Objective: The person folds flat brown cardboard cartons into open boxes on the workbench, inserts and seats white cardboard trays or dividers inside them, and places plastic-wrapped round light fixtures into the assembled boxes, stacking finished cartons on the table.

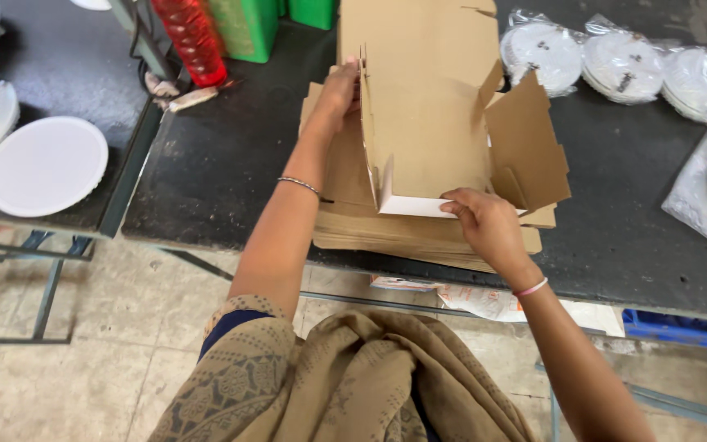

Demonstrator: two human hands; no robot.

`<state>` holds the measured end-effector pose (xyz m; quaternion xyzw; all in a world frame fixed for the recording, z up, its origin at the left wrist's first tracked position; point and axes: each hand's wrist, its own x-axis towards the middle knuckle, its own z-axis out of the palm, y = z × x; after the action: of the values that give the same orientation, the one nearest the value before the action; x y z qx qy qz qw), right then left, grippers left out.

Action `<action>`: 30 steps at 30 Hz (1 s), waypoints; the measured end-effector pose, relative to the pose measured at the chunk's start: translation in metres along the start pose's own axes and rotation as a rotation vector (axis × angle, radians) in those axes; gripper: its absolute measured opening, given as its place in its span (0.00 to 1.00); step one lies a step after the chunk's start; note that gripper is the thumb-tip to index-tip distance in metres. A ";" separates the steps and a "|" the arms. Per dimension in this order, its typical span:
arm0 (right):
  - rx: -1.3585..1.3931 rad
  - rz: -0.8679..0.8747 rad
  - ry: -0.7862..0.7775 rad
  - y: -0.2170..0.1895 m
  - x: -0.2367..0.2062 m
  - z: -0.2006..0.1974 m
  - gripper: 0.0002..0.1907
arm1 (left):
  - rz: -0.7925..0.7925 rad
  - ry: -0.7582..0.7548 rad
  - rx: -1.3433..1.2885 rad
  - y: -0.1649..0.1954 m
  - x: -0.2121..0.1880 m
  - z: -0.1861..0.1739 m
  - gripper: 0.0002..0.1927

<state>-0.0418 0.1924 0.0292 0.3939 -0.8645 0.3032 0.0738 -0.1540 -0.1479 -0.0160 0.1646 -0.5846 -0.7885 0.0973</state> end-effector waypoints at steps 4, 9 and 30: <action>-0.022 -0.016 -0.010 0.001 -0.001 0.002 0.10 | 0.149 -0.013 0.267 0.006 0.008 0.003 0.16; -0.017 -0.058 -0.004 -0.001 0.000 0.003 0.13 | 0.202 -0.032 0.509 0.020 0.018 0.007 0.12; -0.057 -0.027 0.058 -0.013 0.002 0.009 0.06 | 0.193 -0.093 -0.295 -0.013 -0.011 -0.006 0.31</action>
<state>-0.0331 0.1793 0.0283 0.3943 -0.8649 0.2889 0.1142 -0.1407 -0.1456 -0.0280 0.0550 -0.4794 -0.8595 0.1684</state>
